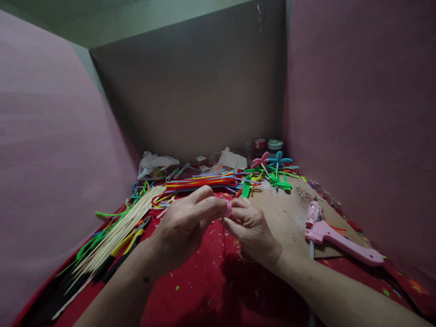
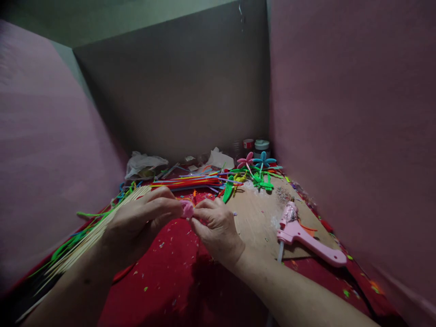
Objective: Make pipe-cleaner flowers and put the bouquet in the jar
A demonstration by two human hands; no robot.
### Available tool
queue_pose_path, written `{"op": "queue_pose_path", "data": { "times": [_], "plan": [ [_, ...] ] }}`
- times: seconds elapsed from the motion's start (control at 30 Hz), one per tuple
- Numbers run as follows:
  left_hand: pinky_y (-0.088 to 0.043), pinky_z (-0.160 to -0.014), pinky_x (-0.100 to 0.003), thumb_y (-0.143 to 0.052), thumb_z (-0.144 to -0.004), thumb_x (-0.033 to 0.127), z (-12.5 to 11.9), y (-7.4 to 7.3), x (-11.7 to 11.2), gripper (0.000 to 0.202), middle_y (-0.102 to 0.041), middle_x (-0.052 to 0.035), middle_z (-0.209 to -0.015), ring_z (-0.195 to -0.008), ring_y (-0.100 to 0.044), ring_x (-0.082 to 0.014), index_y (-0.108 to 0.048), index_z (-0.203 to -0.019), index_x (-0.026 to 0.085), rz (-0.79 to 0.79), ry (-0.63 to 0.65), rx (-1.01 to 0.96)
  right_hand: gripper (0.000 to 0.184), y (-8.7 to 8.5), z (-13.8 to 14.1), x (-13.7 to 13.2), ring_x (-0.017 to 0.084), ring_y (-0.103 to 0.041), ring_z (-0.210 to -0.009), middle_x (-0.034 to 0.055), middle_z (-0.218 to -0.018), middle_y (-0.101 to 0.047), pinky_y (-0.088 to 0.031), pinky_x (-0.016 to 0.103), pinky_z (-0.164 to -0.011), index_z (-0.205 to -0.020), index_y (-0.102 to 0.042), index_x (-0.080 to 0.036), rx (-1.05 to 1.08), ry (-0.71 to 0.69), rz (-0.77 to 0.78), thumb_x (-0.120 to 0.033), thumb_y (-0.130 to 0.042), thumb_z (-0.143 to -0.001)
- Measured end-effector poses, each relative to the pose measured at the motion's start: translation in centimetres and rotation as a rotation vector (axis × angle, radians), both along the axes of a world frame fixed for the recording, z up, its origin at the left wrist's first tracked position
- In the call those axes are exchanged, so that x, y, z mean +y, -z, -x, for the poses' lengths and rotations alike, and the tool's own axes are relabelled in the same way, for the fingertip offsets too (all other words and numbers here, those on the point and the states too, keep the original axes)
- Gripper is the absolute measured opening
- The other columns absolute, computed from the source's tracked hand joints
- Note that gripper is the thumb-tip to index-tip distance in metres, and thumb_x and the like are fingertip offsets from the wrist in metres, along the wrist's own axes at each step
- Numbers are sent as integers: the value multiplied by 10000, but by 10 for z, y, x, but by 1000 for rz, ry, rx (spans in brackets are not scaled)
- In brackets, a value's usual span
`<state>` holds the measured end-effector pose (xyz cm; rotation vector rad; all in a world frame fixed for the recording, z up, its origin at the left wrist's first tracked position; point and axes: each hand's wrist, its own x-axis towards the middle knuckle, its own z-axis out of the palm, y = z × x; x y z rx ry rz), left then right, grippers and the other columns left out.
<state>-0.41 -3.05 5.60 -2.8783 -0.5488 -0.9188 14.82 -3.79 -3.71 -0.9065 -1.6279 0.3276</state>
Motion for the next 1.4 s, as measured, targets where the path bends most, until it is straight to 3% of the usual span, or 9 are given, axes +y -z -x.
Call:
{"op": "queue_pose_path", "data": {
  "times": [0.17,0.27,0.4,0.57,0.7,0.87,1.1,1.27,1.4],
  "plan": [
    [-401,-602,-195,-439,-855,94,-5,1,-4,140,-528,-18,-787,-680,-482,-84,-546,-916,161,57,11,15,150,4,-1,1,162,-499,-747,14,-763,-625,-405,318,-699,-722,-670,-223,-17,14,-36,-209,-552,-813],
    [-427,-623,-194,-454,-856,110,-7,4,-7,204,-556,-12,-803,-684,-505,-81,-488,-1045,178,146,2,-75,156,4,-2,1,168,-507,-767,19,-780,-627,-407,330,-712,-768,-680,-234,-19,25,-46,-240,-536,-830],
    [-404,-503,-180,-413,-883,159,-8,8,-8,291,-503,31,-683,-536,-451,-63,-398,-1171,200,403,-22,-312,161,3,0,1,162,-503,-760,13,-790,-630,-412,332,-708,-812,-692,-267,43,28,-44,-237,-536,-837],
    [-366,-413,-168,-403,-891,205,-7,9,-9,192,-404,66,-558,-451,-408,-59,-451,-1076,190,592,-17,-492,139,6,3,0,160,-520,-778,19,-791,-625,-435,341,-726,-757,-684,-251,179,-36,-24,-249,-564,-828],
    [-367,-427,-170,-467,-863,195,-3,11,-11,144,-468,49,-588,-461,-428,-51,-526,-994,180,528,-42,-436,114,9,3,0,163,-550,-803,24,-821,-629,-455,346,-741,-788,-678,-248,260,-110,28,-255,-570,-824],
    [-414,-508,-177,-526,-828,150,-1,10,-10,133,-598,-3,-722,-550,-499,-60,-604,-934,172,456,42,-340,100,8,4,0,153,-557,-797,15,-806,-619,-465,323,-738,-760,-664,-240,292,-150,52,-248,-580,-814],
    [-470,-653,-226,-574,-804,184,-3,6,1,89,-589,-40,-794,-731,-559,-114,-654,-842,174,435,131,-332,203,8,3,0,139,-508,-704,3,-706,-556,-452,302,-671,-637,-603,-213,148,-127,18,-261,-545,-826],
    [-460,-663,-221,-543,-830,218,-2,-11,5,165,-601,-45,-819,-725,-557,-109,-667,-937,203,440,155,-32,214,6,1,-2,138,-481,-687,3,-699,-550,-431,293,-630,-625,-589,-205,24,-129,23,-250,-528,-825],
    [-429,-653,-204,-493,-857,205,0,-24,5,189,-579,-44,-853,-723,-536,-99,-649,-964,210,302,157,196,188,0,1,-6,127,-473,-666,-3,-718,-571,-420,288,-632,-639,-589,-208,-26,-121,-8,-237,-534,-816]
  ]
}}
